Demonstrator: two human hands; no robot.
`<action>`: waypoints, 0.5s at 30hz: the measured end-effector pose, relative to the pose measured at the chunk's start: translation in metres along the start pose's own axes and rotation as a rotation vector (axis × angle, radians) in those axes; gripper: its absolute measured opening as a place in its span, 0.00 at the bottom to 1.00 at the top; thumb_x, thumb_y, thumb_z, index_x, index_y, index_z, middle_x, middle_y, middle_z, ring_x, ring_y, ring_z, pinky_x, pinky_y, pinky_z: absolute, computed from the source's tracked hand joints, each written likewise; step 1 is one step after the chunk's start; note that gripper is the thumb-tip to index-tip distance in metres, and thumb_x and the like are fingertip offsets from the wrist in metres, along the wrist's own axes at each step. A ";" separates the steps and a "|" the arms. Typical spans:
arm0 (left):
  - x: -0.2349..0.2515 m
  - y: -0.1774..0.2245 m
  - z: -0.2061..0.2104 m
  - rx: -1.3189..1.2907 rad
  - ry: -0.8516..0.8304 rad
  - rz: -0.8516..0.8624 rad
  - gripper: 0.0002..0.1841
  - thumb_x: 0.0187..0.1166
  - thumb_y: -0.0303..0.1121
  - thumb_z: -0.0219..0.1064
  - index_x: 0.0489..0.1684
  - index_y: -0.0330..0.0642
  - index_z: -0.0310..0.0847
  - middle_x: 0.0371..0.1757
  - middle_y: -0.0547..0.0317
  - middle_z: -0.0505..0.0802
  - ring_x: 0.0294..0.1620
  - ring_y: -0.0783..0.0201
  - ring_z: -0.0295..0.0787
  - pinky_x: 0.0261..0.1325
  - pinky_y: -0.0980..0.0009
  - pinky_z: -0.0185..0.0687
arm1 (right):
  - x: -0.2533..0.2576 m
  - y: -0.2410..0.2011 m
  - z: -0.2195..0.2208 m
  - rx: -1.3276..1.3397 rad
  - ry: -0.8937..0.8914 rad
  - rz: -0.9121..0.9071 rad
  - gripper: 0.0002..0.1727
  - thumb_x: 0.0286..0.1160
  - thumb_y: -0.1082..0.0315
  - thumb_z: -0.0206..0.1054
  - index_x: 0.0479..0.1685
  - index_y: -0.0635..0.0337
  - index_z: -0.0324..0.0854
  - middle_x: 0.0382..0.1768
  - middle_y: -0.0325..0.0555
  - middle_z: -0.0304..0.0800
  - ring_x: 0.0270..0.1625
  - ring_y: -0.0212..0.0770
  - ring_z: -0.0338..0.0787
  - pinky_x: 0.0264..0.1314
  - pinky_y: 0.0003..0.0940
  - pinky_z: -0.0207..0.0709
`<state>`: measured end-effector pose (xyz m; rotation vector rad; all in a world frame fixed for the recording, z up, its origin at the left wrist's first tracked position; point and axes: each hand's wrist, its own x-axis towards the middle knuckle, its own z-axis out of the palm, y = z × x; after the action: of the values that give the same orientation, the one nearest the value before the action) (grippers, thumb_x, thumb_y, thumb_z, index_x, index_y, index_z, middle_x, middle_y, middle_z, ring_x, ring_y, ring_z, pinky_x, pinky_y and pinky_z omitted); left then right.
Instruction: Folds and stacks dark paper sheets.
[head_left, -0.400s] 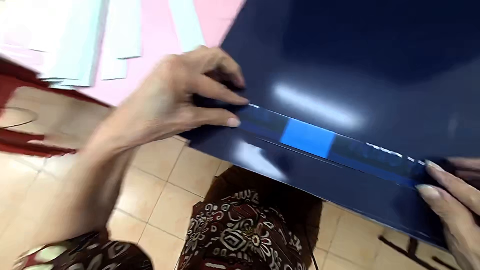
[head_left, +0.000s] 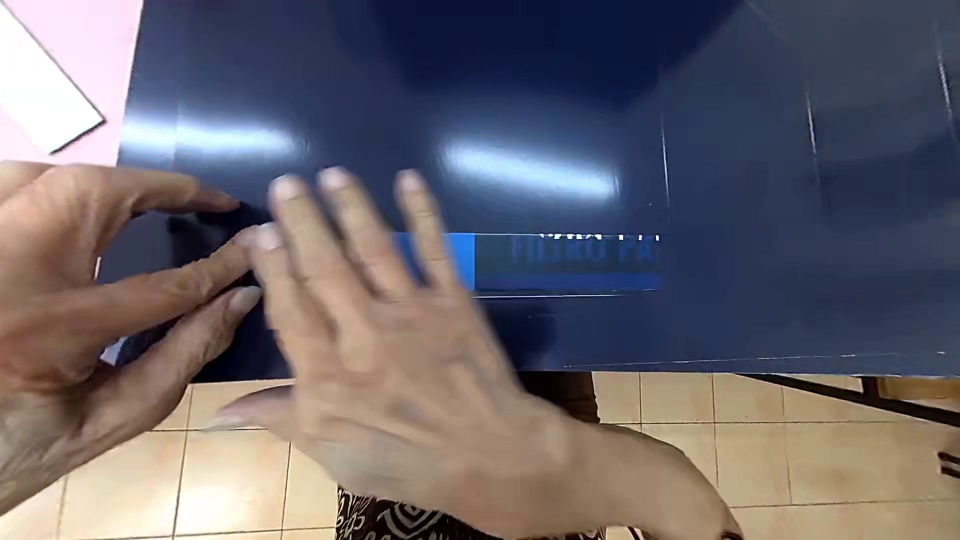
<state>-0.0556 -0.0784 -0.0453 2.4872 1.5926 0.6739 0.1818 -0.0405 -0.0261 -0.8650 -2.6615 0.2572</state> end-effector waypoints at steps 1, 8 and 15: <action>-0.007 -0.007 0.004 0.016 0.005 0.007 0.21 0.82 0.41 0.58 0.55 0.34 0.91 0.70 0.30 0.83 0.68 0.38 0.78 0.67 0.45 0.71 | 0.010 -0.008 0.012 0.013 -0.052 -0.019 0.46 0.83 0.33 0.49 0.85 0.64 0.70 0.89 0.56 0.64 0.94 0.55 0.54 0.94 0.64 0.32; 0.004 0.012 -0.006 0.141 -0.071 -0.083 0.24 0.85 0.45 0.55 0.61 0.36 0.91 0.70 0.34 0.85 0.67 0.35 0.80 0.67 0.39 0.72 | -0.043 0.034 -0.006 0.033 0.029 0.056 0.43 0.85 0.36 0.50 0.84 0.65 0.71 0.87 0.51 0.70 0.91 0.50 0.65 0.93 0.68 0.38; 0.023 0.035 -0.010 0.227 -0.053 -0.097 0.25 0.88 0.44 0.52 0.55 0.33 0.92 0.67 0.26 0.84 0.68 0.28 0.77 0.67 0.34 0.68 | -0.107 0.083 -0.039 -0.129 0.078 0.214 0.40 0.92 0.40 0.40 0.86 0.64 0.69 0.87 0.52 0.69 0.91 0.52 0.64 0.92 0.66 0.40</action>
<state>-0.0228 -0.0747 -0.0180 2.5329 1.8495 0.4321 0.3217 -0.0353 -0.0395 -1.1785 -2.5364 0.1000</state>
